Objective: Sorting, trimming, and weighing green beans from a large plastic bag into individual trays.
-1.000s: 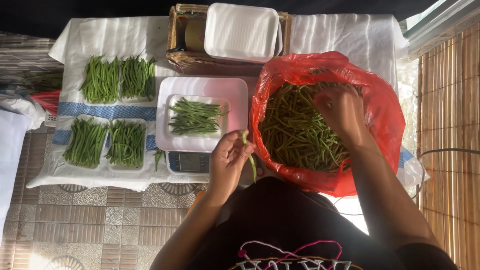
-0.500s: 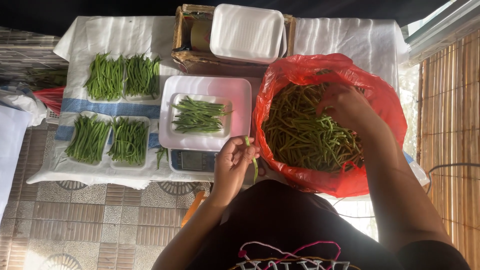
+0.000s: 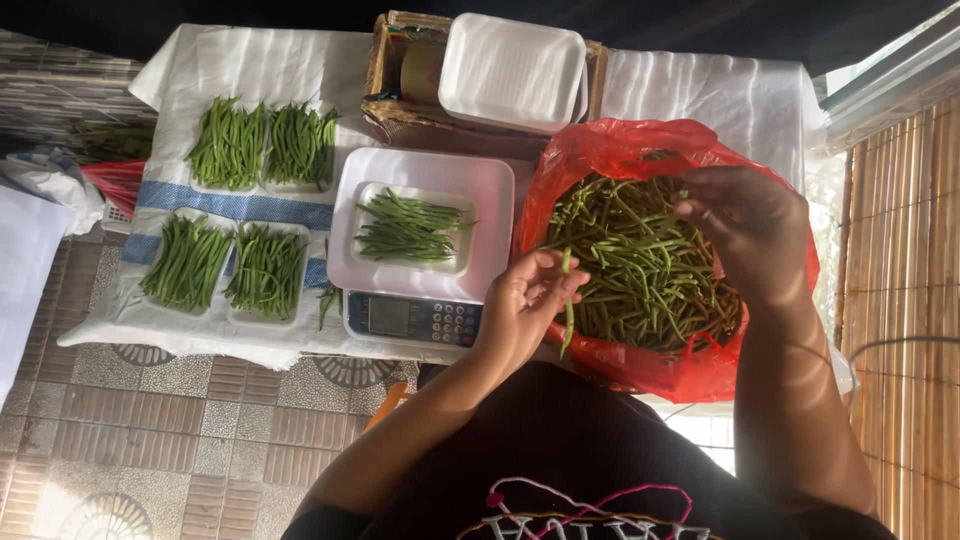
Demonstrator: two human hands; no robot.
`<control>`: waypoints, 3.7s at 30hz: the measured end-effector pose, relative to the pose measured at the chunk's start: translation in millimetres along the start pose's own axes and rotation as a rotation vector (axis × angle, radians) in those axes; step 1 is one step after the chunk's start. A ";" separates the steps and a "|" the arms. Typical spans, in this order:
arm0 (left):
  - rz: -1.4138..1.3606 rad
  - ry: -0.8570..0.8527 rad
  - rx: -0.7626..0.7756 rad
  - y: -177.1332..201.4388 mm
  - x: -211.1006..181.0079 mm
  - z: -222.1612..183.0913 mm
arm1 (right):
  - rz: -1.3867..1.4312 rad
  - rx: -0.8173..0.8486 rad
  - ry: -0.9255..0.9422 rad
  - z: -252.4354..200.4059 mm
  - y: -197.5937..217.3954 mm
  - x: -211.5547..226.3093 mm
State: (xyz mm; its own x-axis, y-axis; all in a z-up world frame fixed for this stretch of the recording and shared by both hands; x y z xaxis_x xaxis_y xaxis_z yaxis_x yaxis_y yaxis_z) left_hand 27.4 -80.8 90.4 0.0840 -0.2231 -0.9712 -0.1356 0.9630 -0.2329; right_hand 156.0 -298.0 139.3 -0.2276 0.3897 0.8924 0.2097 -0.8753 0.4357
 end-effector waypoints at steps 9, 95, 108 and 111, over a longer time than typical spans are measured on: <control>-0.079 -0.021 -0.020 -18.0 5.2 10.8 | 0.495 0.254 -0.076 -13.9 -44.7 9.8; -0.196 0.405 -0.939 170.9 44.9 37.6 | 0.189 0.247 0.040 -39.1 -19.4 -33.2; -0.195 0.303 -0.867 174.4 57.1 39.4 | 0.142 -0.142 -0.178 -49.9 20.5 -54.9; -0.182 0.308 -0.865 172.8 58.0 43.4 | 0.132 -0.141 -0.189 -52.9 19.2 -45.3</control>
State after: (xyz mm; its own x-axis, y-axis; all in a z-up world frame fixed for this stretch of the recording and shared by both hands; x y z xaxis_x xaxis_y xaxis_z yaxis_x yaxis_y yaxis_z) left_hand 51.6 79.3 -4.0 -0.0720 -0.5090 -0.8577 -0.8438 0.4896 -0.2197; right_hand 120.0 -347.6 101.1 -0.0228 0.3040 0.9524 0.0880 -0.9483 0.3048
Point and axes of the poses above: each hand's wrist, its own z-axis towards the middle knuckle, its own y-axis out of the back of the hand, x = y × z, the point moved 1 cm from there along z, towards the middle knuckle, and after that the axes turned 8 degrees about -y, right-handed, at the moved point
